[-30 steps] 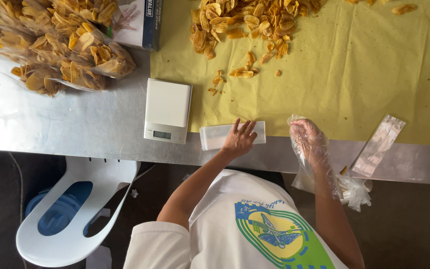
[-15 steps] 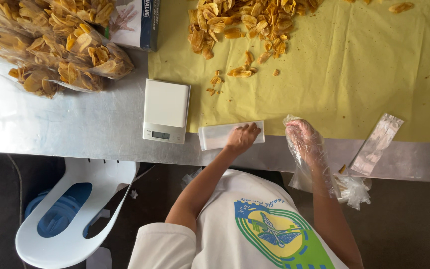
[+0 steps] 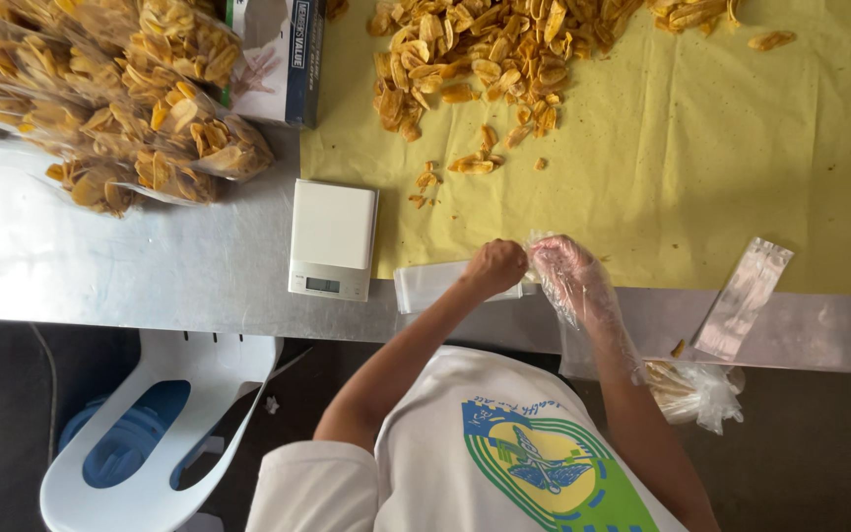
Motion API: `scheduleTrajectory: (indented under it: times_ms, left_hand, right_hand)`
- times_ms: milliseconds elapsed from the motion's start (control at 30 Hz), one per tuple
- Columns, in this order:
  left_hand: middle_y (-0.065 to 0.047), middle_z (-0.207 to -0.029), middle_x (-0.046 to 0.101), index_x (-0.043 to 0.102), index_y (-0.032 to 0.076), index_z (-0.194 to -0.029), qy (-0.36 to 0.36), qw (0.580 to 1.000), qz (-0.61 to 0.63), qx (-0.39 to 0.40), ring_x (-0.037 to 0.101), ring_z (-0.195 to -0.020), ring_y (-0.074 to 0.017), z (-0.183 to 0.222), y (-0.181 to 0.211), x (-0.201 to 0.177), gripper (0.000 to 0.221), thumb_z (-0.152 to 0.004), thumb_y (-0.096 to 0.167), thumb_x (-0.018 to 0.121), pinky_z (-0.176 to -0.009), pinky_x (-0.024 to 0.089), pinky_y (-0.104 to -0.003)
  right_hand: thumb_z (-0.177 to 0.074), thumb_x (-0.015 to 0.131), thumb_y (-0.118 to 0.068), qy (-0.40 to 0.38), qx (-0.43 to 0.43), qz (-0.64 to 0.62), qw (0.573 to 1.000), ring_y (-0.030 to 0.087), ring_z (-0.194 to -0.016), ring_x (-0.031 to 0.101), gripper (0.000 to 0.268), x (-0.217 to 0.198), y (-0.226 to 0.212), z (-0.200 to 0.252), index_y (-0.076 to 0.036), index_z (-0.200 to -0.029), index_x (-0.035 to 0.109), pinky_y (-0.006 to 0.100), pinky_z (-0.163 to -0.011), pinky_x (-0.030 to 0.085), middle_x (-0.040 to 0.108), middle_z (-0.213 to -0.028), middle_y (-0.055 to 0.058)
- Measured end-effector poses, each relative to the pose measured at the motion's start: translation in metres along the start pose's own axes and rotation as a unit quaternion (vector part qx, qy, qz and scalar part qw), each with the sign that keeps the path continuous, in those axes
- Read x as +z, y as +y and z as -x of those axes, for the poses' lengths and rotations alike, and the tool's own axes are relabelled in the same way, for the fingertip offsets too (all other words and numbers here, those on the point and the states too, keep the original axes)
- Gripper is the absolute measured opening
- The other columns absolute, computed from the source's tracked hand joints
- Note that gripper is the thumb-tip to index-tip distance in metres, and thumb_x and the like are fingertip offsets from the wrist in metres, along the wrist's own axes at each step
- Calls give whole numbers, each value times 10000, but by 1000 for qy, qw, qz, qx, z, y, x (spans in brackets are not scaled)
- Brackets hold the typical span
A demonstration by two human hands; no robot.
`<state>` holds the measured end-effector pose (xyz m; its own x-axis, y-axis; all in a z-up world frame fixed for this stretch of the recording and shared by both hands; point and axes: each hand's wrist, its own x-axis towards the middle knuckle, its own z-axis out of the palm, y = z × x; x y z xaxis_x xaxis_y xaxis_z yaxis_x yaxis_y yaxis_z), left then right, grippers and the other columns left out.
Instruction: The person scoops dried banana chips from a large pile on a yellow sheet, places them into clear plastic bags, weighs each bag on a digital scale, and sets the filled bags aside. The process is repeated continuously throughout the clip.
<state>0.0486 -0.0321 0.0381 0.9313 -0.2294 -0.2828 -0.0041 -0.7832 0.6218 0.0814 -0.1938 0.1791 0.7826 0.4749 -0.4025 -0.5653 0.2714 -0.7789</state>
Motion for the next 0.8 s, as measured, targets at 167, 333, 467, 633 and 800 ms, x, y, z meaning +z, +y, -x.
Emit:
scheduleTrajectory:
  times_ms: [167,333,467,633,800]
  left_hand:
    - [-210,-947,729,736,31,-893,27,990,120,-63,721,-832,-380,-6,38,-53,168,-798,8,600,-779,579,-458]
    - [-146,-1059,712,712,4,-904,84,992,96,1,719,-801,-360,5,66,-105,111,-828,9,631,-727,586,-446]
    - [-133,-1185,679,689,-36,-1004,158,982,68,84,721,-732,-304,10,87,-123,189,-830,6,630,-660,598,-394]
    - [-134,-1266,635,704,-37,-1052,117,976,-75,170,716,-691,-216,11,106,-121,237,-823,-9,647,-577,601,-318]
    - [-97,-1393,580,702,-9,-1183,150,934,-138,293,699,-778,-185,30,129,-110,354,-836,46,665,-721,602,-344]
  right_hand:
    - [-933,733,-206,134,-10,158,978,136,-935,649,218,11,-2,-10,-62,-1085,674,225,-787,562,727,-1048,73]
    - [-1021,691,-175,119,-20,190,974,137,-898,598,169,4,-4,-11,-30,-1108,697,240,-741,499,674,-1009,63]
    - [-1017,573,-142,2,-92,272,958,149,-982,664,210,-6,-1,-12,-38,-1181,654,293,-845,586,698,-1101,61]
    - [-1027,543,-138,36,51,499,864,179,-941,640,261,-14,-7,-33,-55,-1263,620,297,-830,576,709,-1121,85]
    - [-1065,458,-118,162,149,149,964,220,-1028,561,530,-19,-28,-84,-68,-1593,445,313,-868,549,625,-1336,115]
